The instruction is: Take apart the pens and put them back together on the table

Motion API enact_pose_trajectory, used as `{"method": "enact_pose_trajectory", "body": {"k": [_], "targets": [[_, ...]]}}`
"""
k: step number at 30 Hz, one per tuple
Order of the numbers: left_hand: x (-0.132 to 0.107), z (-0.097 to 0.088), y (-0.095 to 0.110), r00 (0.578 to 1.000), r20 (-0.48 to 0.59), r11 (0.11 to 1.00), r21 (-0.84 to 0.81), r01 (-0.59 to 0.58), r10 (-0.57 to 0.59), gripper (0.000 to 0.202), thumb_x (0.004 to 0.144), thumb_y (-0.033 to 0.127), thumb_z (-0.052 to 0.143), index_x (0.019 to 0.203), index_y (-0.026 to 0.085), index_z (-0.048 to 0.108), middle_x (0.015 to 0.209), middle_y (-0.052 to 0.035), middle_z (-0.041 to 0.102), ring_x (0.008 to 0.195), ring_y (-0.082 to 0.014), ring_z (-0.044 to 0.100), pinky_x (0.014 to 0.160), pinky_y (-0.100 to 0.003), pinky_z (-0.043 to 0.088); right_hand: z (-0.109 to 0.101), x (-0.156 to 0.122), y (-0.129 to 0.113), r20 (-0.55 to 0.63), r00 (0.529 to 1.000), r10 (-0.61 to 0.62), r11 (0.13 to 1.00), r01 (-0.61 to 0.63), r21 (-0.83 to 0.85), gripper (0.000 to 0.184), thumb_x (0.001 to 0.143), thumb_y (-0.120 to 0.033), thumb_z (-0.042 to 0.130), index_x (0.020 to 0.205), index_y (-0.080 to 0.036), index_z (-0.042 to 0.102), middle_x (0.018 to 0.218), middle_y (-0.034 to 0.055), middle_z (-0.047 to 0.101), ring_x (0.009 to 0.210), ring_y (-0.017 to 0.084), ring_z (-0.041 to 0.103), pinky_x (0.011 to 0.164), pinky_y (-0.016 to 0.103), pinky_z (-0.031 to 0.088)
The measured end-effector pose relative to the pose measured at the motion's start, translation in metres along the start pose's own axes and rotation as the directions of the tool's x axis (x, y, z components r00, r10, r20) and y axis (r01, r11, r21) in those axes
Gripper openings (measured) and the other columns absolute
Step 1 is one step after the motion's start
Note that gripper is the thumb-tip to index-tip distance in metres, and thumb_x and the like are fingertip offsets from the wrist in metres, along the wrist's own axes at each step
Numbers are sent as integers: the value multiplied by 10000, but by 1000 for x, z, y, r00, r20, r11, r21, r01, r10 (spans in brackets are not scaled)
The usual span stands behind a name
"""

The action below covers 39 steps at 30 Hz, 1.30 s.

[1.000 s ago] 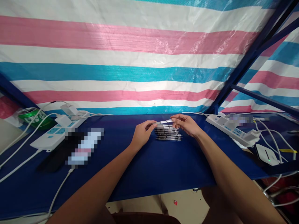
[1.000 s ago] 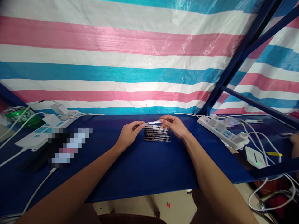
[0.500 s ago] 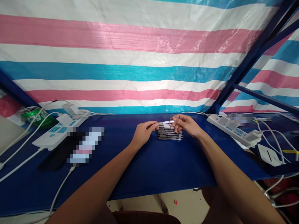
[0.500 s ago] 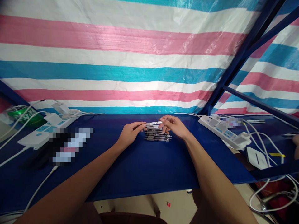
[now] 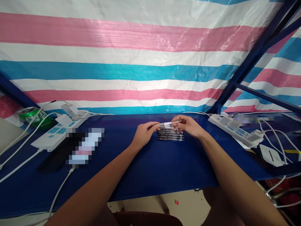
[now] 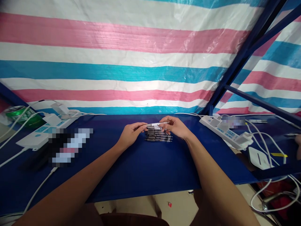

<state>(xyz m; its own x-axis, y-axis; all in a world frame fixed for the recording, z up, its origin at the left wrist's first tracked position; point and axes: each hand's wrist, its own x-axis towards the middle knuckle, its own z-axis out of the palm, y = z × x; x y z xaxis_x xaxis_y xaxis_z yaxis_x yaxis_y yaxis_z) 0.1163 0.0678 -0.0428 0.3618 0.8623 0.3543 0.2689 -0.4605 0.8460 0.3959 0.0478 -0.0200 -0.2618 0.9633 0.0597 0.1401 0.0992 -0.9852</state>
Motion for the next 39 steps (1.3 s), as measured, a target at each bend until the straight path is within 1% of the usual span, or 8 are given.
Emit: {"method": "enact_pose_trajectory", "body": {"k": [5, 11, 16, 19, 23, 30, 34, 39], "targets": [[0, 0, 1, 1000, 4, 1000, 7, -1, 1, 345, 1034, 460, 598, 1181, 234, 813, 995, -32, 835, 936, -238, 776, 918, -364, 620, 0, -1, -1, -16, 1000, -1, 1000, 0, -11, 431, 830, -585, 852, 1045, -233, 731, 909, 63, 795, 613, 160, 626, 480, 286, 426], [-1, 0, 1, 1000, 2, 1000, 16, -8, 8, 326, 1032, 449, 608, 1173, 242, 816, 992, -29, 835, 945, -239, 780, 931, -369, 616, -1, 0, 1, -35, 999, -35, 998, 33, -48, 396, 831, -566, 859, 1043, -246, 764, 869, 38, 774, 597, 143, 571, 527, 303, 459], [0, 0, 2, 1000, 0, 1000, 8, 1, -1, 318, 1033, 430, 610, 1179, 235, 815, 997, -31, 835, 953, -237, 779, 943, -375, 612, -2, 0, 0, -11, 1000, -4, 999, 3, -34, 371, 869, -573, 821, 1028, -244, 758, 804, 30, 742, 544, 129, 514, 478, 294, 399], [0, 0, 3, 1000, 3, 1000, 3, 5, -5, 315, 1032, 424, 611, 1185, 237, 813, 1001, -31, 836, 953, -237, 779, 947, -382, 613, -2, -1, -1, -17, 999, -34, 998, 33, -51, 381, 825, -531, 873, 1055, -248, 762, 918, 41, 766, 594, 131, 545, 518, 299, 439], [-1, 0, 2, 1000, 7, 1000, -3, 9, -9, 312, 1029, 425, 618, 1182, 235, 813, 1000, -35, 836, 957, -240, 781, 946, -384, 615, -2, -2, -3, 2, 1000, 14, 999, -14, -32, 379, 882, -578, 806, 1030, -233, 754, 783, 28, 736, 558, 130, 533, 485, 282, 399], [-1, 0, 0, 1000, 5, 1000, -9, 11, -11, 319, 1033, 430, 619, 1190, 229, 810, 1007, -33, 835, 957, -231, 773, 936, -364, 600, -2, -1, -1, 24, 1000, 16, 1000, -16, -23, 394, 862, -588, 819, 992, -221, 766, 875, 57, 777, 632, 151, 597, 514, 284, 424], [-1, 1, 0, 1000, 12, 1000, 3, 19, -19, 325, 1034, 445, 618, 1188, 233, 809, 1011, -31, 834, 974, -227, 772, 921, -341, 586, -5, 2, 2, -1, 997, -81, 996, 81, -34, 342, 767, -505, 915, 909, -223, 782, 1014, 62, 782, 715, 163, 619, 601, 317, 486], [-1, 2, 2, 1000, 13, 999, 34, 12, -13, 335, 1027, 480, 626, 1128, 220, 811, 960, -30, 823, 912, -214, 765, 836, -306, 565, -7, 2, 3, -19, 988, -156, 985, 154, -77, 258, 796, -450, 894, 864, -224, 790, 1075, 73, 776, 929, 228, 691, 802, 379, 549]]}}
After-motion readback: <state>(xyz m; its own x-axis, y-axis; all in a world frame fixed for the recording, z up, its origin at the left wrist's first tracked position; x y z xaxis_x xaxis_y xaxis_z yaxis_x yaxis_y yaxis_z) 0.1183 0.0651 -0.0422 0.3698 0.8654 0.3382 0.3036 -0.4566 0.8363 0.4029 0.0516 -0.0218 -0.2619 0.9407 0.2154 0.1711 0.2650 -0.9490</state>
